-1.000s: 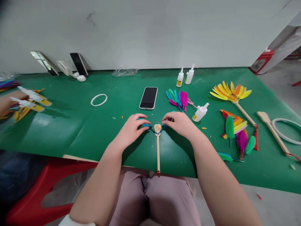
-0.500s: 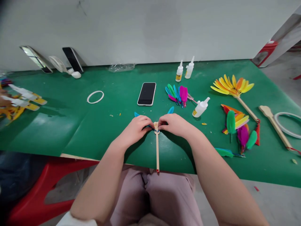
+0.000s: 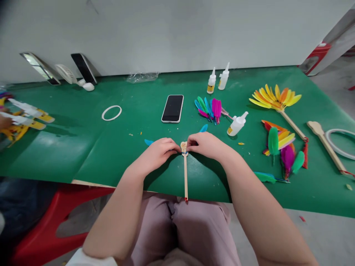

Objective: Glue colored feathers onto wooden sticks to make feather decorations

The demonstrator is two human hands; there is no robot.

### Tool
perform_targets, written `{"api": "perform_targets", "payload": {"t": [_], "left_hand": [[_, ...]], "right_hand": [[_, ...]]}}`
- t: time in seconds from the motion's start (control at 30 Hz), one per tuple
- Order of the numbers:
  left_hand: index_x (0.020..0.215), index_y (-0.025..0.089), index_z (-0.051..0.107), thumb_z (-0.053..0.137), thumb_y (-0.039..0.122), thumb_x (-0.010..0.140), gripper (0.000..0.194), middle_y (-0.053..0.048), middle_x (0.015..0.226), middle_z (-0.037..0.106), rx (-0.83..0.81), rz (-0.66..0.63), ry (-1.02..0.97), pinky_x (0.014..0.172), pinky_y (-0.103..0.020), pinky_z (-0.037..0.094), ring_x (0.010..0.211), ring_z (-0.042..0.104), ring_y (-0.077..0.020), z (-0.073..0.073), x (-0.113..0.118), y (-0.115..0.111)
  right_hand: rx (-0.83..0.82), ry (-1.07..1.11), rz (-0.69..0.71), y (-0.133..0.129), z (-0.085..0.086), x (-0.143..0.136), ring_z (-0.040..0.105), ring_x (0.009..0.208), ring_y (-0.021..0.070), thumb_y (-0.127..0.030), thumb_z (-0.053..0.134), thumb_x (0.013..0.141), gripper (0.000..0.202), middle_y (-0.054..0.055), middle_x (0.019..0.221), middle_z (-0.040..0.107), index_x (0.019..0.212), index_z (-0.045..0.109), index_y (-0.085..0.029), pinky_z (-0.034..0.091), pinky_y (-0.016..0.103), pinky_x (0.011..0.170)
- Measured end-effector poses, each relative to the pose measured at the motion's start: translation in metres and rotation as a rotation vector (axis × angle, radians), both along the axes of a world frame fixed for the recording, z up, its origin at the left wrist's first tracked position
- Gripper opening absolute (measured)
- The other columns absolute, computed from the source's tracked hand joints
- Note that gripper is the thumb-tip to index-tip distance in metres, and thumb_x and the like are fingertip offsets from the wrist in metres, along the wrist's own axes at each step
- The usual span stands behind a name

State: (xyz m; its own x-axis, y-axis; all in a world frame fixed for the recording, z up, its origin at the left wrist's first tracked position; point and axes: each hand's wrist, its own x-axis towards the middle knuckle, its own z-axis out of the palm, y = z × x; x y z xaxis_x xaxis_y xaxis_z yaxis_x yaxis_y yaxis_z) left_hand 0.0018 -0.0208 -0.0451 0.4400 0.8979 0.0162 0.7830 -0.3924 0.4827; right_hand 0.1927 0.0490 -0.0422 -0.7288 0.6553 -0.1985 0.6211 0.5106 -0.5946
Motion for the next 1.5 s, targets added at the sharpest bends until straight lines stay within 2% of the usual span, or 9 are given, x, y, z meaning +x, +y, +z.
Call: {"api": "perform_targets", "payload": {"t": [0.3, 0.6, 1.27, 1.5], "left_hand": [[0.091, 0.021, 0.066, 0.044, 0.017, 0.089, 0.022, -0.002, 0.085, 0.059, 0.039, -0.022, -0.028, 0.077, -0.028, 0.042, 0.084, 0.053, -0.0152, -0.0049, 0.0001, 0.0005], [0.091, 0.021, 0.066, 0.045, 0.015, 0.088, 0.022, -0.001, 0.088, 0.062, -0.004, -0.057, -0.044, 0.081, -0.028, 0.041, 0.086, 0.053, -0.0155, -0.0048, -0.0006, 0.0025], [0.089, 0.023, 0.066, 0.043, 0.015, 0.088, 0.025, -0.002, 0.086, 0.061, 0.036, -0.056, 0.011, 0.079, -0.029, 0.039, 0.084, 0.053, -0.0157, -0.0080, 0.0000, 0.0042], [0.092, 0.025, 0.065, 0.043, 0.014, 0.088, 0.025, -0.001, 0.087, 0.061, 0.037, -0.053, 0.005, 0.078, -0.028, 0.039, 0.084, 0.052, -0.0155, -0.0077, 0.0000, 0.0022]], "right_hand": [[0.007, -0.015, 0.014, -0.0014, 0.0020, 0.0001, 0.051, 0.063, 0.0119, -0.034, 0.054, 0.078, 0.017, 0.000, 0.070, 0.062, 0.074, 0.062, -0.019, 0.031, 0.023, 0.055], [0.026, -0.021, 0.021, -0.0022, 0.0024, 0.0001, 0.051, 0.061, 0.0120, -0.035, 0.053, 0.077, 0.018, 0.000, 0.069, 0.062, 0.074, 0.062, -0.020, 0.031, 0.024, 0.054], [0.030, -0.037, 0.042, -0.0037, 0.0013, -0.0004, 0.050, 0.060, 0.0118, -0.039, 0.056, 0.076, 0.019, 0.000, 0.067, 0.061, 0.073, 0.061, -0.020, 0.029, 0.023, 0.052], [0.040, -0.079, 0.009, -0.0025, 0.0027, 0.0006, 0.050, 0.061, 0.0123, -0.039, 0.056, 0.077, 0.020, 0.000, 0.069, 0.061, 0.072, 0.060, -0.021, 0.029, 0.024, 0.052]]}}
